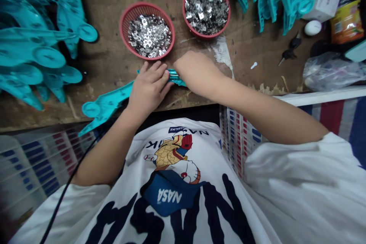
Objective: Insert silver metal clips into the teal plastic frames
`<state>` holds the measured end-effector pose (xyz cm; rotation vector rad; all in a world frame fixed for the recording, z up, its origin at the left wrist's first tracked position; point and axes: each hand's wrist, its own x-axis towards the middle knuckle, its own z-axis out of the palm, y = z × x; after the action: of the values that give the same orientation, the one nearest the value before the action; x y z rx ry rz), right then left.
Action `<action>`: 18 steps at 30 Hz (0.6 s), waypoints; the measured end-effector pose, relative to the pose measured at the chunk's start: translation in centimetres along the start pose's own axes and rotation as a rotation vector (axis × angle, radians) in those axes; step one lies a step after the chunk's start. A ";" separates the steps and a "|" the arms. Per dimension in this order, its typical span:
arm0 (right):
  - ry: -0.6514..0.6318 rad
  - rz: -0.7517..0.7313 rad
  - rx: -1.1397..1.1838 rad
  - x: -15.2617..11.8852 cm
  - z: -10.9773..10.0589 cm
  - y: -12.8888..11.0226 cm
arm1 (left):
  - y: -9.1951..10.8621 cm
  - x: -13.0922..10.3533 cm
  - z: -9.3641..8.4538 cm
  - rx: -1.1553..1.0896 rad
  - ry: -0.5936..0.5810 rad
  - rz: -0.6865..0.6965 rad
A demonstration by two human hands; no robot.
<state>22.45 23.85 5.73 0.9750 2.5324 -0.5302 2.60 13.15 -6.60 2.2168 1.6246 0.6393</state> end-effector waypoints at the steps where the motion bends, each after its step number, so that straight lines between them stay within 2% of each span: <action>1: -0.008 0.050 -0.056 -0.3 -0.4 -0.6 | 0.1 0.0 -0.1 0.011 -0.009 -0.007; 4: -0.034 0.096 -0.142 -0.9 -1.2 -1.9 | 0.4 0.3 -0.4 0.004 -0.029 -0.029; 8: -0.014 0.074 -0.178 -0.9 -0.7 -2.2 | 0.5 0.6 -0.7 -0.037 -0.053 -0.042; 14: 0.046 0.029 -0.145 -0.4 0.5 -1.0 | 0.0 0.8 -0.9 -0.060 -0.037 -0.048; 18: 0.077 0.049 0.035 -0.7 -0.6 0.7 | -0.3 0.6 -1.2 -0.080 -0.025 -0.127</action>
<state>23.26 24.25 6.40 1.0866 2.5676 -0.5341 1.88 13.81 -5.63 2.0395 1.6815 0.6279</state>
